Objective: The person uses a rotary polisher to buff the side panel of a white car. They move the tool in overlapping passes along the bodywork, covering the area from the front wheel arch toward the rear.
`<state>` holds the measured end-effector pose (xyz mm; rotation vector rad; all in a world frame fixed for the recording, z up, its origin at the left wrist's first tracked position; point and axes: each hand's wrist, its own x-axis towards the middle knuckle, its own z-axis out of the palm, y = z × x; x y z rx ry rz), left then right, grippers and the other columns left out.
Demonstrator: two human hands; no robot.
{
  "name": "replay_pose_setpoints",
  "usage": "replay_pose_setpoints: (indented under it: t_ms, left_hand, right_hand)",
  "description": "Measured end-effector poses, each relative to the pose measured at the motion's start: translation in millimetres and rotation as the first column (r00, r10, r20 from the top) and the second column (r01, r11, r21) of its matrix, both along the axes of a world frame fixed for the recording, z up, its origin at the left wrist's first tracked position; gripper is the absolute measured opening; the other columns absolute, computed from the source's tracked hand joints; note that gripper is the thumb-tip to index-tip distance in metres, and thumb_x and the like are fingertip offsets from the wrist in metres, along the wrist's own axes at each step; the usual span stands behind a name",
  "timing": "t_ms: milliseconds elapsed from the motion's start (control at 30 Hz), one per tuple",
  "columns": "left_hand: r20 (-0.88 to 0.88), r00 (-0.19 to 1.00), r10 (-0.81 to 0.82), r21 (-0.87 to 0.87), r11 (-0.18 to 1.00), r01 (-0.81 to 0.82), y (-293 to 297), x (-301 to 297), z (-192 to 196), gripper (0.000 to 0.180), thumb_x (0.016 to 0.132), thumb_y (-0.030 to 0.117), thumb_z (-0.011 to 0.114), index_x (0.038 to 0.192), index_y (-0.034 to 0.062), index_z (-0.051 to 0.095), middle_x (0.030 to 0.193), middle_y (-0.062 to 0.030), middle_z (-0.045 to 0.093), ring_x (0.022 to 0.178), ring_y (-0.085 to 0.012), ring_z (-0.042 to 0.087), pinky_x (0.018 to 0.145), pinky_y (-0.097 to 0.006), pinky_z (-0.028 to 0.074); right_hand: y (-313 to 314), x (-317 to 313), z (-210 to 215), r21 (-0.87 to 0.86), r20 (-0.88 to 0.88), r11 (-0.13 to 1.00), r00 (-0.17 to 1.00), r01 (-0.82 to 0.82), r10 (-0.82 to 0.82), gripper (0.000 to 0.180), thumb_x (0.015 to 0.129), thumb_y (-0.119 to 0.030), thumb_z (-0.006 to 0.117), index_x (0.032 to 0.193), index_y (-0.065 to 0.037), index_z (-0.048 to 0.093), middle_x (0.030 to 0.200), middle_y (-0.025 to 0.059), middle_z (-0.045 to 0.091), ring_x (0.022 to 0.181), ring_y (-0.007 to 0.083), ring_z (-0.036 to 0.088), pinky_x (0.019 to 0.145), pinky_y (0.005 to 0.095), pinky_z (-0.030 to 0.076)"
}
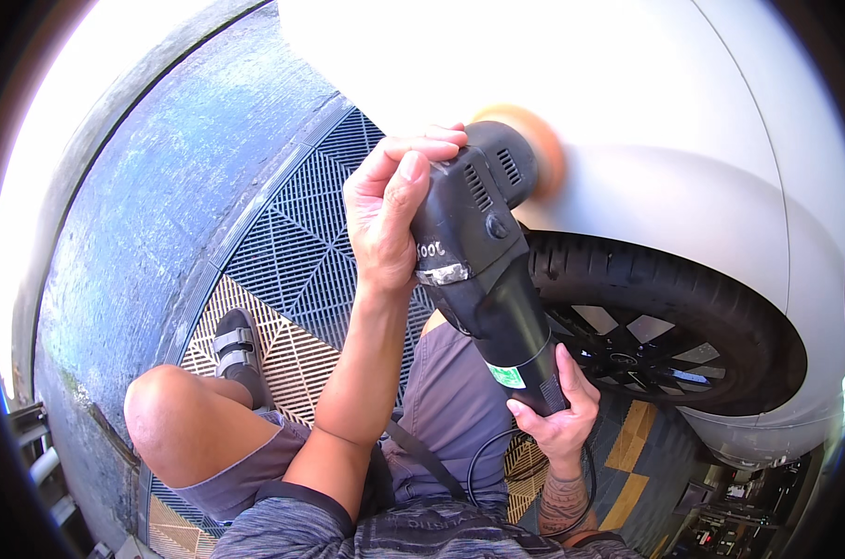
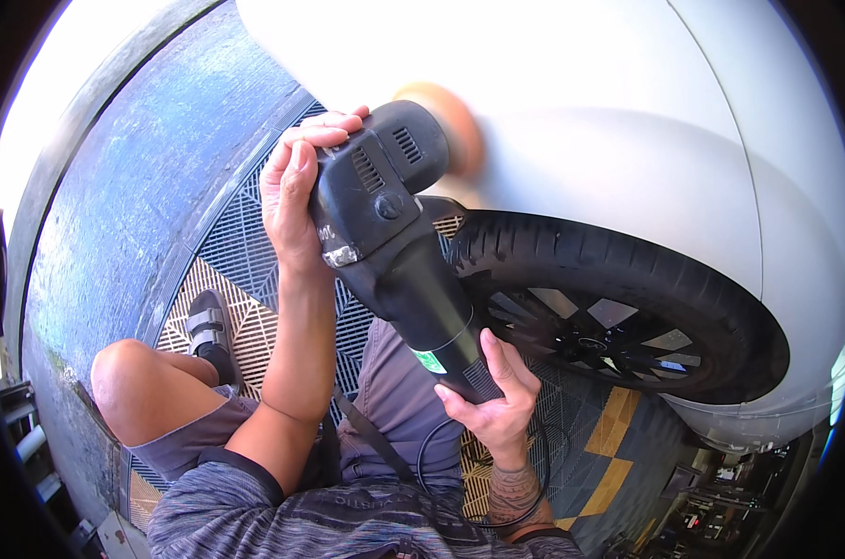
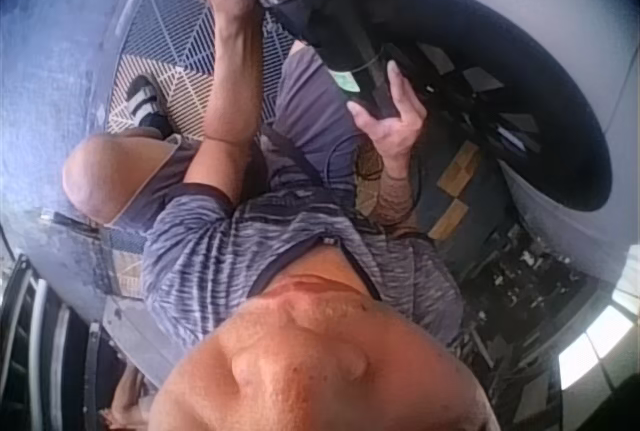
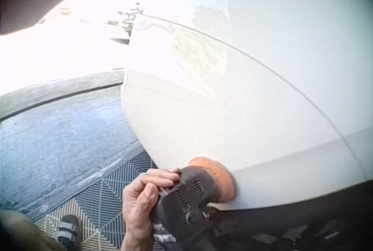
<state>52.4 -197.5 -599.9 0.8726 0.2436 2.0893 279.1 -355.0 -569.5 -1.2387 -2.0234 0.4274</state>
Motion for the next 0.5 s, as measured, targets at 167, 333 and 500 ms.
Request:
replay_pose_setpoints:
  t_ms: [167, 333, 500]
  left_hand:
    - [-0.064, 0.998, 0.027, -0.02, 0.999, -0.028, -1.0, -1.4, -0.2, 0.03, 0.097, 0.023, 0.054, 0.101, -0.0036, 0.066, 0.108, -0.019, 0.067, 0.116, -0.0339, 0.059, 0.107, -0.046, 0.04]
    - [0.002, 1.0, 0.002, -0.022, 1.0, -0.002, -1.8, -0.6, 3.1, 0.023, 0.095, 0.018, 0.059, 0.099, -0.0019, 0.07, 0.107, -0.0151, 0.07, 0.112, -0.0264, 0.062, 0.104, -0.041, 0.041]
    - [-0.007, 1.0, 0.009, -0.014, 1.0, -0.009, -1.1, -1.2, 2.9, 0.023, 0.095, 0.018, 0.059, 0.099, -0.0019, 0.07, 0.106, -0.0151, 0.07, 0.112, -0.0268, 0.062, 0.105, -0.041, 0.041]
  right_hand:
    - [1.0, -1.3, 1.5, -0.007, 0.0, 1.0, 1.0, 0.002, -0.002, 0.082, 0.062, -0.007, 0.083, 0.138, -0.001, 0.053, 0.095, 0.0172, 0.066, 0.078, 0.0254, 0.065, 0.07, 0.0338, 0.054]
    - [1.6, -0.1, 0.7, -0.004, -0.001, 1.0, 1.0, 0.0, 0.0, 0.082, 0.062, -0.007, 0.083, 0.138, -0.001, 0.053, 0.094, 0.0167, 0.065, 0.076, 0.0248, 0.064, 0.069, 0.0333, 0.053]
    - [2.7, 0.5, -0.6, 0.001, -0.003, 1.0, 1.0, -0.003, 0.003, 0.081, 0.063, -0.008, 0.083, 0.138, -0.001, 0.053, 0.093, 0.0164, 0.065, 0.075, 0.0243, 0.064, 0.068, 0.0332, 0.053]
